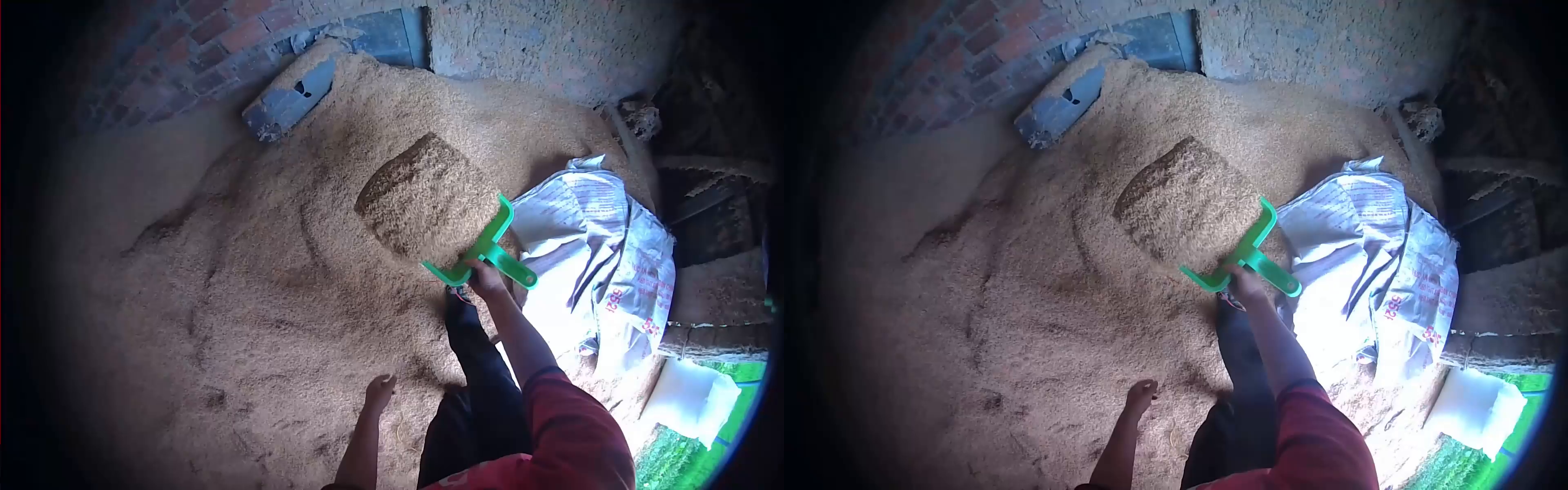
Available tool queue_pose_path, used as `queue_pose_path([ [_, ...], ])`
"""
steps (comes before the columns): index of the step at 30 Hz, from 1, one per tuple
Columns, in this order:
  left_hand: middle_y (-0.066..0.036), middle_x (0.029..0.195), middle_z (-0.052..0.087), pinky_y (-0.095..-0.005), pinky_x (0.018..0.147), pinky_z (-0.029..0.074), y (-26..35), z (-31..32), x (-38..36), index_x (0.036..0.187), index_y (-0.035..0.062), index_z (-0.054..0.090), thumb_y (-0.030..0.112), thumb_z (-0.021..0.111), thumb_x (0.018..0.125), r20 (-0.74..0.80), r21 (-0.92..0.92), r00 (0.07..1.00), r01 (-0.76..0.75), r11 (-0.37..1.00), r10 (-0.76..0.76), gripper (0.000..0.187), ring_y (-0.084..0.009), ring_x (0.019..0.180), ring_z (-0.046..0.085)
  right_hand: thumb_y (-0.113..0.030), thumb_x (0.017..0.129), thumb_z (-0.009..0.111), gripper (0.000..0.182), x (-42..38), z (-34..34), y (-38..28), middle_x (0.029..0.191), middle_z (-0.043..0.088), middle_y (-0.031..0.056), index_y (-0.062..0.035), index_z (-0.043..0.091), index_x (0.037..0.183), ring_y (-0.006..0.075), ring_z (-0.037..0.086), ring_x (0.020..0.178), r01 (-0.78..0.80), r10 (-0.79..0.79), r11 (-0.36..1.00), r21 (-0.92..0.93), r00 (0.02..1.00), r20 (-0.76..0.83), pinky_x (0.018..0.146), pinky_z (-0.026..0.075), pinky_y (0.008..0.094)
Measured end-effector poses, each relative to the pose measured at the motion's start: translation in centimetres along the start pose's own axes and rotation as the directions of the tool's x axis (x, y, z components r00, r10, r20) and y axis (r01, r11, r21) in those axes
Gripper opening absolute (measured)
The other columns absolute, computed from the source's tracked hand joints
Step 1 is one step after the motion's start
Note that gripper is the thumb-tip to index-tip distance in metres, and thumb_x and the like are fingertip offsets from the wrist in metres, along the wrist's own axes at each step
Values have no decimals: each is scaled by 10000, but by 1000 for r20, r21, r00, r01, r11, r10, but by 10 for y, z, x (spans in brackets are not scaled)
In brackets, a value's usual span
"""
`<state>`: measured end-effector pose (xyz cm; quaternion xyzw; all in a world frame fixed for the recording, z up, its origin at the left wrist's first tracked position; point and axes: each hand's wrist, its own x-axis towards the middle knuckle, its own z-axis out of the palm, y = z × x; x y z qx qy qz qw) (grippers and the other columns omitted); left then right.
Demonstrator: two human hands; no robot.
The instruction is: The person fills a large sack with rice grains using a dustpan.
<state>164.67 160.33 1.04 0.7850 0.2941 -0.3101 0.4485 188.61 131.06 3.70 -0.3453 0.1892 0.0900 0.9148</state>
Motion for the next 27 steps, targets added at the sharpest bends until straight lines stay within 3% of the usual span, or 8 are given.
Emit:
queue_pose_path([
  [3, -132, 779, 601, -277, 603, 462, -59, -5, -64, 1039, -10, 506, 356, 582, 731, 40, 0, 991, 126, 992, -126, 485, -168, 637, 600, 6, 694, 521, 145, -28, -10, -11, 744, 512, 53, -57, 474, 816, 182, 533, 695, 56, -54, 997, -61, 998, 31, 601, 456, 313],
  [5, -141, 811, 599, -285, 624, 463, -79, -6, -98, 1045, -3, 506, 370, 580, 729, 85, 19, 983, 163, 987, -164, 494, -170, 645, 601, 13, 690, 518, 147, -56, -13, -20, 741, 508, 60, -55, 469, 810, 188, 534, 684, -63, 61, 991, -116, 998, -23, 593, 456, 321],
  [8, -145, 836, 596, -297, 656, 459, -96, -3, -122, 1043, 9, 512, 387, 575, 725, 131, 151, 985, 92, 984, -113, 498, -192, 702, 599, -27, 682, 532, 206, -102, -5, -35, 770, 525, 123, 20, 486, 878, 222, 538, 694, 17, -22, 997, -80, 998, -65, 588, 455, 323],
  [11, -146, 844, 595, -311, 683, 453, -67, -4, -141, 1038, 14, 518, 402, 569, 719, 108, 409, 991, -116, 905, 79, 505, -228, 758, 589, -18, 677, 538, 251, -144, -23, -43, 791, 531, 142, 46, 477, 912, 241, 543, 704, 48, -62, 989, -142, 994, -95, 607, 467, 340],
  [16, -139, 828, 600, -323, 677, 450, -13, -12, -151, 978, 13, 538, 378, 560, 725, 67, 382, 985, -173, 908, 159, 444, -245, 782, 581, -2, 681, 544, 248, -232, -31, -72, 806, 550, 115, 20, 489, 922, 222, 557, 687, -111, 96, 988, -111, 987, -131, 618, 478, 340],
  [23, -150, 803, 599, -322, 651, 450, 3, -5, -155, 923, -6, 535, 299, 567, 731, 38, 418, 949, -299, 858, 313, 362, -243, 770, 585, 16, 684, 529, 236, -355, -85, -106, 791, 550, 116, -11, 487, 914, 232, 566, 694, 17, -19, 1000, -18, 993, -118, 616, 488, 345],
  [24, -166, 825, 593, -320, 670, 448, 43, -1, -192, 915, -13, 532, 294, 565, 733, 80, 395, 973, -229, 890, 215, 359, -255, 783, 582, 20, 685, 525, 253, -372, -98, -110, 802, 550, 116, -17, 478, 931, 232, 566, 699, 26, -27, 1000, -11, 995, -98, 618, 487, 343],
  [27, -167, 845, 591, -310, 685, 449, 22, 28, -174, 927, -7, 535, 280, 552, 752, 137, 555, 941, -331, 763, 309, 337, -236, 784, 583, 18, 680, 534, 310, -427, -127, -128, 831, 549, 114, -31, 451, 974, 230, 565, 715, 71, -66, 997, 24, 986, -155, 632, 484, 341],
])
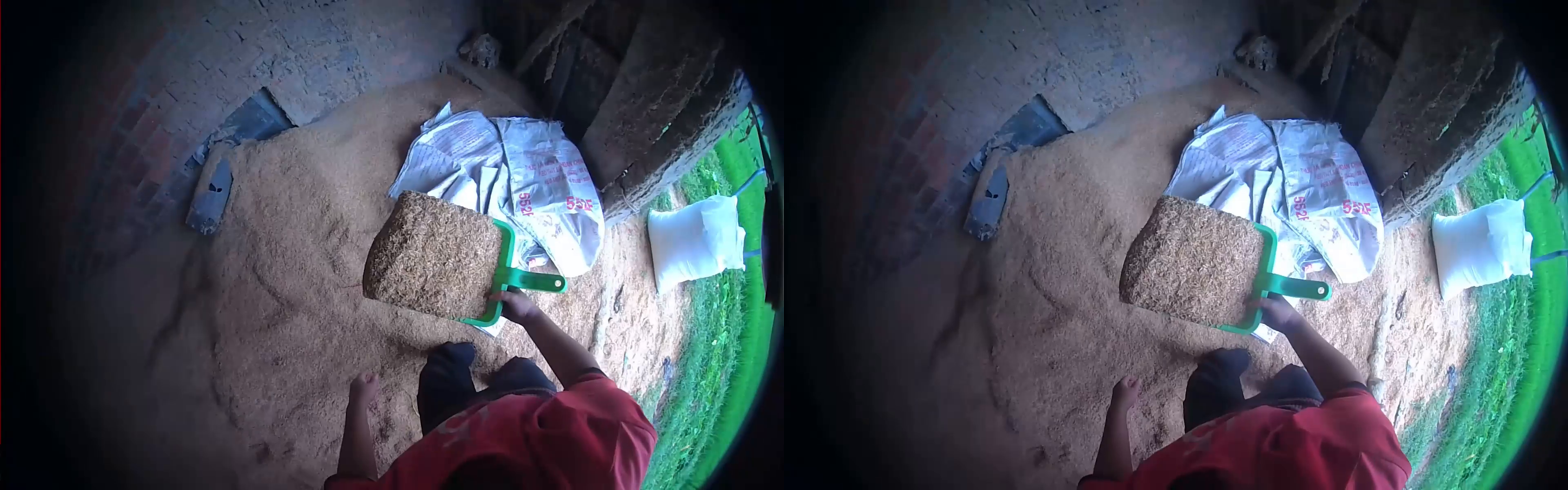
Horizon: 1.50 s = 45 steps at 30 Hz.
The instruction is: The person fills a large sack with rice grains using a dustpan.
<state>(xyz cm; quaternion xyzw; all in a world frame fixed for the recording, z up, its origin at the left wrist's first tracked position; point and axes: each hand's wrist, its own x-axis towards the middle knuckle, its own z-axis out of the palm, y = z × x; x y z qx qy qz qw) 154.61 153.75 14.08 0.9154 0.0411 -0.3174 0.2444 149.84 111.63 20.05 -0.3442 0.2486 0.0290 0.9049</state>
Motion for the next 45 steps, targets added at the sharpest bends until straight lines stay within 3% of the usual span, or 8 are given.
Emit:
queue_pose_path([
  [4, -44, 775, 586, -225, 546, 421, 22, 74, 38, 957, 27, 542, 285, 536, 785, 98, -249, 995, -1, 969, 26, 311, -114, 668, 559, 2, 667, 572, 323, -64, -67, -28, 827, 540, 87, -44, 452, 963, 207, 549, 741, 40, -37, 998, 53, 998, -57, 667, 473, 335],
  [8, 0, 724, 560, -177, 477, 364, 181, 123, 9, 951, 38, 547, 251, 531, 799, 239, -283, 962, -62, 957, 133, 262, -51, 608, 521, -2, 675, 570, 292, -140, -137, -69, 804, 527, 66, -40, 458, 941, 192, 544, 738, 92, -71, 993, 68, 963, -260, 675, 468, 330],
  [11, -151, 928, 579, -299, 743, 429, 269, 180, -9, 1000, -44, 513, 237, 562, 771, 358, -270, 898, -163, 949, 256, 367, -223, 851, 559, -7, 679, 570, 274, -201, -192, -98, 792, 524, 63, -41, 458, 927, 184, 542, 727, 174, -140, 981, 82, 940, -311, 671, 465, 327],
  [14, -126, 948, 574, -273, 751, 405, 329, 247, -6, 997, -40, 523, 242, 561, 774, 116, -125, 785, -596, 793, 609, 361, -181, 860, 537, -11, 679, 568, 258, -259, -239, -124, 781, 522, 60, -44, 458, 910, 177, 540, 708, 276, -211, 954, 115, 895, -394, 657, 461, 316],
  [20, -36, 853, 562, -279, 529, 421, 451, 333, -85, 1009, 47, 543, 292, 567, 757, 389, -351, 871, -161, 923, 300, 352, -122, 708, 500, -4, 669, 547, 234, -371, -328, -153, 757, 514, 55, -48, 453, 879, 176, 536, 685, 483, -328, 869, 102, 720, -611, 636, 454, 308],
  [36, -92, 759, 602, -295, 678, 426, 616, 523, -52, 810, -2, 611, 284, 559, 728, 574, 175, 678, -649, 740, 459, 302, -168, 710, 559, -14, 670, 540, 207, -514, -510, -210, 735, 501, 44, -57, 455, 854, 174, 527, 677, 844, -277, 527, 101, 282, -918, 637, 441, 310],
  [38, -117, 748, 606, -309, 685, 431, 659, 546, -63, 798, -5, 612, 329, 538, 731, 709, 390, 662, -656, 646, 243, 349, -211, 713, 572, -5, 666, 533, 296, -516, -538, -216, 797, 479, 63, -34, 417, 937, 186, 520, 718, 885, -285, 461, 69, 221, -933, 656, 437, 321],
  [45, -192, 898, 573, -335, 737, 427, 866, 680, -172, 999, -10, 534, 309, 560, 719, 835, 122, 202, -975, 187, 511, 426, -286, 833, 559, -18, 672, 526, 263, -550, -619, -295, 791, 453, 43, -56, 418, 909, 165, 495, 717, 930, -250, 366, -19, 79, -965, 647, 426, 305],
])
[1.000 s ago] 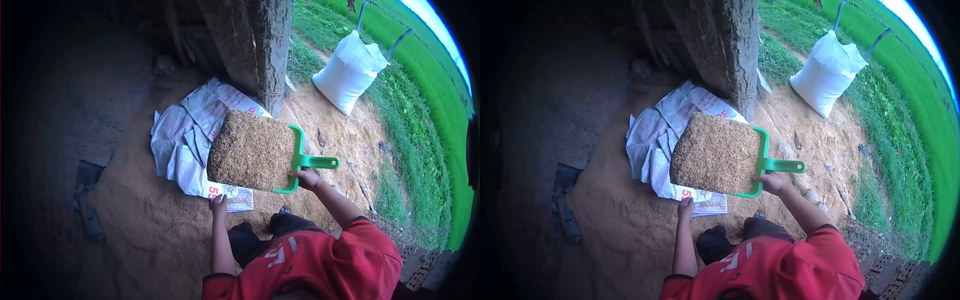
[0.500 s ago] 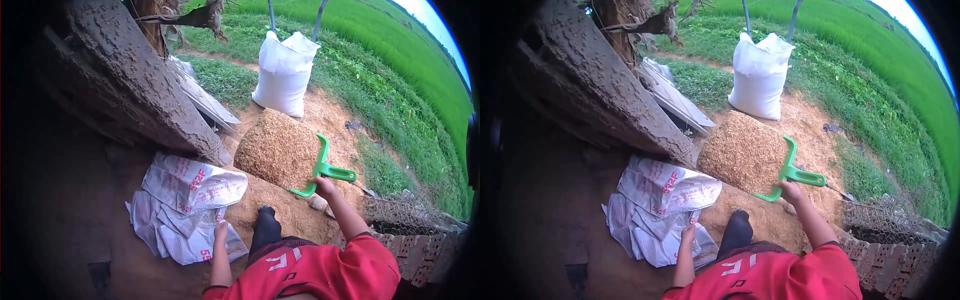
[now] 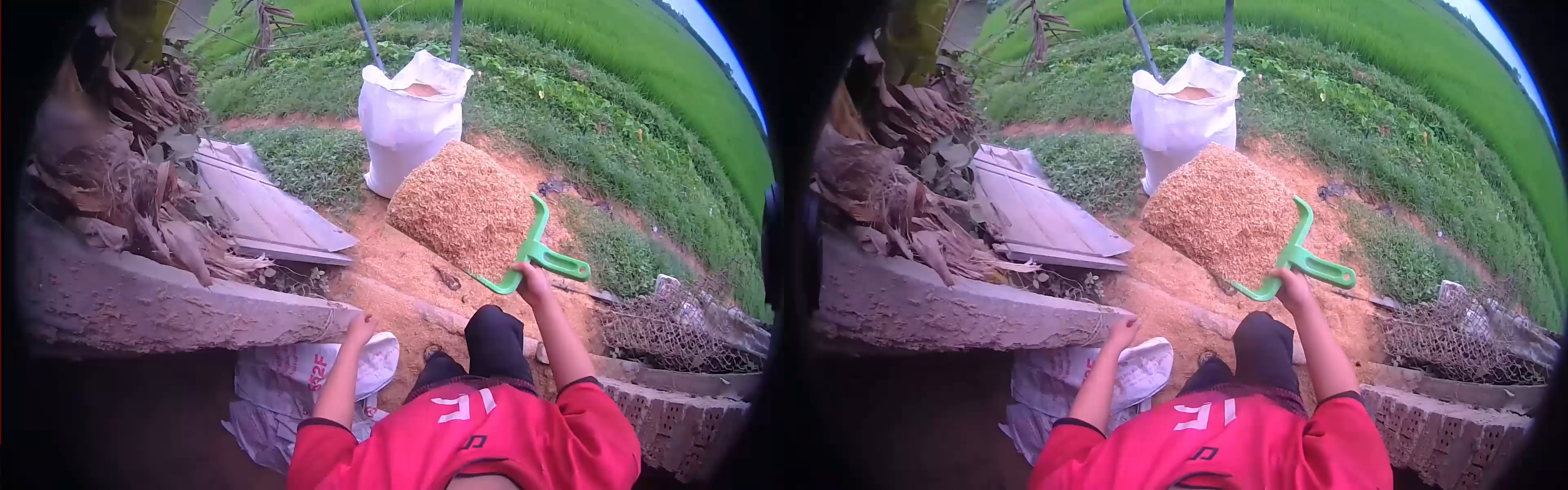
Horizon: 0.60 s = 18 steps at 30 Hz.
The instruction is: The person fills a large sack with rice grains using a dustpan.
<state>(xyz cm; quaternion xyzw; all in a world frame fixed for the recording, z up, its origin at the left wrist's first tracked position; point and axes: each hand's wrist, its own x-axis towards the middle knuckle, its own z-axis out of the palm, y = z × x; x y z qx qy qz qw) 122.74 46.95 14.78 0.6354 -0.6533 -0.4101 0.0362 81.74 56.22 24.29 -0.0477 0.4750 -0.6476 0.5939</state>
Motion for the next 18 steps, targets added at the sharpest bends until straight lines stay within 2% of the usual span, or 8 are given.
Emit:
queue_pose_path([
  [3, -161, 924, 573, -317, 736, 432, 104, -37, 55, 1038, 5, 517, 294, 545, 758, 0, -42, 990, -143, 989, 143, 403, -235, 829, 560, -27, 681, 524, 217, 39, 20, -39, 760, 466, 29, -57, 433, 875, 152, 497, 690, 61, -60, 998, 16, 995, -77, 631, 427, 291],
  [5, -156, 902, 579, -315, 703, 444, 164, -55, 85, 1035, -11, 511, 273, 549, 760, -13, -64, 967, -254, 965, 253, 397, -224, 782, 570, -27, 676, 520, 271, 75, 14, -60, 826, 434, 57, -37, 403, 920, 176, 480, 737, 75, -75, 997, 27, 997, -2, 656, 417, 331],
  [10, -137, 888, 583, -295, 698, 444, 263, -79, 177, 1024, -24, 508, 240, 544, 772, -52, -153, 932, -363, 919, 360, 366, -189, 774, 572, -31, 667, 531, 302, 177, -1, -128, 829, 434, 51, -33, 397, 939, 177, 474, 744, 102, -102, 995, -9, 993, -56, 654, 416, 328],
  [12, -125, 863, 585, -291, 691, 443, 299, -84, 214, 1001, -16, 524, 215, 542, 775, -174, -121, 882, -460, 880, 437, 324, -181, 763, 572, -31, 665, 533, 312, 210, -12, -152, 832, 433, 52, -35, 395, 945, 177, 473, 747, 120, -121, 993, -19, 992, -38, 656, 416, 328],
  [13, -125, 863, 585, -291, 691, 443, 315, -89, 239, 1001, -16, 524, 215, 542, 775, -181, -107, 877, -467, 878, 445, 324, -181, 763, 572, -32, 663, 535, 322, 226, -11, -166, 834, 433, 52, -37, 393, 952, 176, 471, 750, 141, -141, 990, -24, 990, -28, 658, 416, 328],
  [16, -124, 853, 585, -293, 698, 435, 359, -101, 288, 941, -2, 562, 183, 527, 779, -375, -6, 820, -468, 884, 432, 249, -200, 775, 567, -31, 662, 532, 349, 271, -15, -198, 841, 433, 53, -36, 384, 979, 170, 475, 759, 126, -127, 992, -25, 990, -58, 666, 421, 326],
  [17, -124, 853, 585, -293, 698, 435, 374, -107, 300, 941, -2, 562, 183, 527, 779, -374, -7, 827, -455, 890, 420, 249, -200, 775, 567, -31, 663, 529, 360, 285, -18, -208, 847, 433, 55, -34, 380, 990, 169, 477, 765, 108, -109, 994, -23, 991, -80, 670, 422, 327],
  [18, -107, 846, 588, -276, 676, 431, 388, -114, 310, 934, 2, 567, 182, 534, 775, -426, 69, 770, -496, 866, 475, 242, -178, 767, 559, -32, 668, 525, 372, 297, -20, -218, 856, 433, 60, -29, 370, 1006, 176, 482, 769, 103, -104, 994, -28, 994, -35, 680, 424, 329],
])
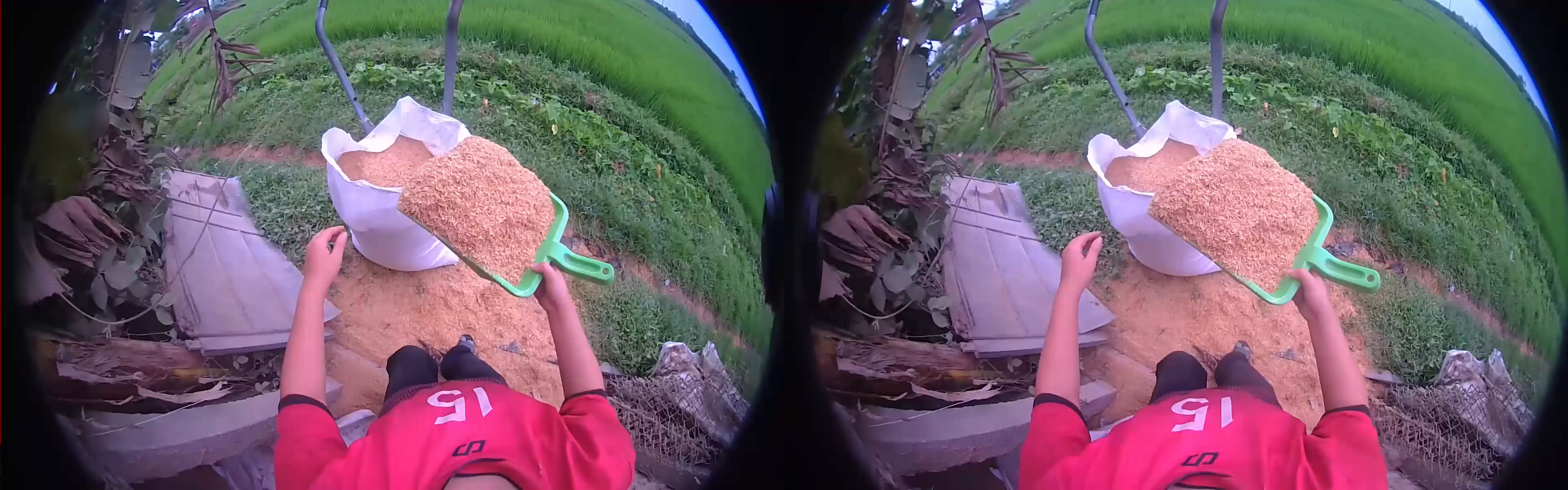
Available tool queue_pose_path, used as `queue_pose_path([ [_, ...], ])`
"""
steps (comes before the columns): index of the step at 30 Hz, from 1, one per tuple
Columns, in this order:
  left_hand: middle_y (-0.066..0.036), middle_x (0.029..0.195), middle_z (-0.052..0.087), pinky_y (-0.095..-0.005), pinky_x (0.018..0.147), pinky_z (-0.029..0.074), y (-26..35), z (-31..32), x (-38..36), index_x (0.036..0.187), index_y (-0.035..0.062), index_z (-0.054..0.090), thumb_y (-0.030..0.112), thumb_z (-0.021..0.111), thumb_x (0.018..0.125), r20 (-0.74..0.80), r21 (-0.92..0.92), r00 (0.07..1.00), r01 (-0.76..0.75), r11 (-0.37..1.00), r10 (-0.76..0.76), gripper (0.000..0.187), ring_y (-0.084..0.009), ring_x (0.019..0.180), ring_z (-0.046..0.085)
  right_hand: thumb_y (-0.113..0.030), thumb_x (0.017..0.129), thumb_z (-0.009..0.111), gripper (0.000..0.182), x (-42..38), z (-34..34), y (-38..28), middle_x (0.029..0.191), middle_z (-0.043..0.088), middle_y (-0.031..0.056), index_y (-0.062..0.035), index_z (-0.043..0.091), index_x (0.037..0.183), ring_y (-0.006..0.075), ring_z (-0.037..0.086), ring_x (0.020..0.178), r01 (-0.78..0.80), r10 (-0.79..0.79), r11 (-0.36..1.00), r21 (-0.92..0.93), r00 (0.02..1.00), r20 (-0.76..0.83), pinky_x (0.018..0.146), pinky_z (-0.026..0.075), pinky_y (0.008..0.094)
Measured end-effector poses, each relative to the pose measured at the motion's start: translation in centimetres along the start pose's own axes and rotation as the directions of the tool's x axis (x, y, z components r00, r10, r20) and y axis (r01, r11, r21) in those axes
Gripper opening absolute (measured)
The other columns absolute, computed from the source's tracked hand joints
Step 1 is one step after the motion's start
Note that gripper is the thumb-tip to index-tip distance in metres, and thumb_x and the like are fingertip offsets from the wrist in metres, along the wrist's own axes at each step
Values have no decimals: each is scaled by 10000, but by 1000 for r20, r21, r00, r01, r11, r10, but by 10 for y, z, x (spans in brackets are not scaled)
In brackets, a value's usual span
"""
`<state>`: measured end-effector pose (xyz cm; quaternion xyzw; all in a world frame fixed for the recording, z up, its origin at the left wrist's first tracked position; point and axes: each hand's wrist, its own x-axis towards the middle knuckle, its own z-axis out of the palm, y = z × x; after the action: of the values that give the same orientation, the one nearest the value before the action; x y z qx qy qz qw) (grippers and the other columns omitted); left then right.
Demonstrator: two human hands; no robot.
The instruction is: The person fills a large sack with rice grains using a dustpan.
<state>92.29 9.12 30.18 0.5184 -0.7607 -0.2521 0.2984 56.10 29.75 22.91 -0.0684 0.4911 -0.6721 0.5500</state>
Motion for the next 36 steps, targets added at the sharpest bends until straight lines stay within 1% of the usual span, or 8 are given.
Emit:
queue_pose_path([
  [9, -113, 891, 555, -336, 750, 411, 12, 30, 204, 856, 27, 581, 131, 552, 717, 83, 416, 919, -383, 825, 385, 175, -259, 886, 510, -28, 664, 523, 402, 117, 38, -44, 856, 435, 73, -5, 362, 1031, 184, 487, 763, 11, -17, 998, -63, 995, -100, 678, 425, 328],
  [17, -39, 888, 561, -305, 794, 366, -95, 134, 363, 848, 113, 586, 155, 537, 706, 628, 719, 742, -668, 190, 235, 156, -194, 896, 521, -25, 640, 535, 426, 185, 90, -42, 847, 433, 68, 10, 367, 1030, 179, 484, 730, 2, -32, 988, -155, 982, -187, 662, 425, 301],
  [20, -15, 937, 586, -398, 773, 376, -120, 157, 400, 927, 144, 601, 162, 510, 749, 690, 723, 701, -658, 212, -177, 201, -182, 916, 531, -35, 625, 548, 455, 203, 103, -40, 838, 438, 68, 7, 364, 1039, 180, 490, 721, -110, 56, 977, -181, 960, -276, 638, 431, 295],
  [23, -18, 938, 598, -362, 712, 413, -144, 163, 438, 935, 149, 607, 195, 524, 749, 702, 712, 657, -635, 301, -275, 209, -169, 882, 561, -38, 613, 554, 472, 211, 102, -38, 842, 449, 72, -1, 367, 1044, 182, 498, 735, -124, 68, 969, -214, 965, -252, 617, 436, 289],
  [25, -44, 922, 600, -360, 654, 447, -141, 137, 465, 905, 121, 614, 229, 525, 752, 718, 691, 648, -618, 374, -256, 207, -182, 841, 577, -39, 608, 558, 491, 215, 116, -44, 844, 453, 74, -1, 364, 1057, 180, 500, 741, -152, 81, 955, -254, 960, -267, 613, 436, 284],
  [27, -116, 844, 596, -379, 696, 445, -154, 115, 491, 847, 79, 614, 261, 513, 743, 641, 580, 756, -365, 728, -131, 232, -275, 803, 569, -41, 603, 561, 509, 220, 132, -49, 846, 458, 76, 0, 360, 1069, 178, 503, 748, -180, 95, 939, -292, 954, -284, 609, 436, 280],
  [31, -151, 864, 583, -402, 713, 440, -164, 81, 518, 876, 56, 596, 281, 476, 782, 568, 509, 814, -232, 829, -121, 271, -302, 814, 555, -60, 590, 580, 558, 244, 150, -59, 864, 465, 75, 14, 360, 1098, 167, 492, 751, -247, 118, 840, -483, 952, -282, 629, 430, 279],
  [36, -177, 797, 571, -415, 702, 423, -190, 54, 523, 763, 28, 594, 312, 434, 794, 182, 517, 973, 26, 856, -139, 327, -340, 780, 539, -136, 575, 613, 524, 290, 220, -71, 925, 494, 107, 39, 432, 1034, 191, 486, 830, -165, 134, 618, -769, 986, -103, 687, 422, 303],
])
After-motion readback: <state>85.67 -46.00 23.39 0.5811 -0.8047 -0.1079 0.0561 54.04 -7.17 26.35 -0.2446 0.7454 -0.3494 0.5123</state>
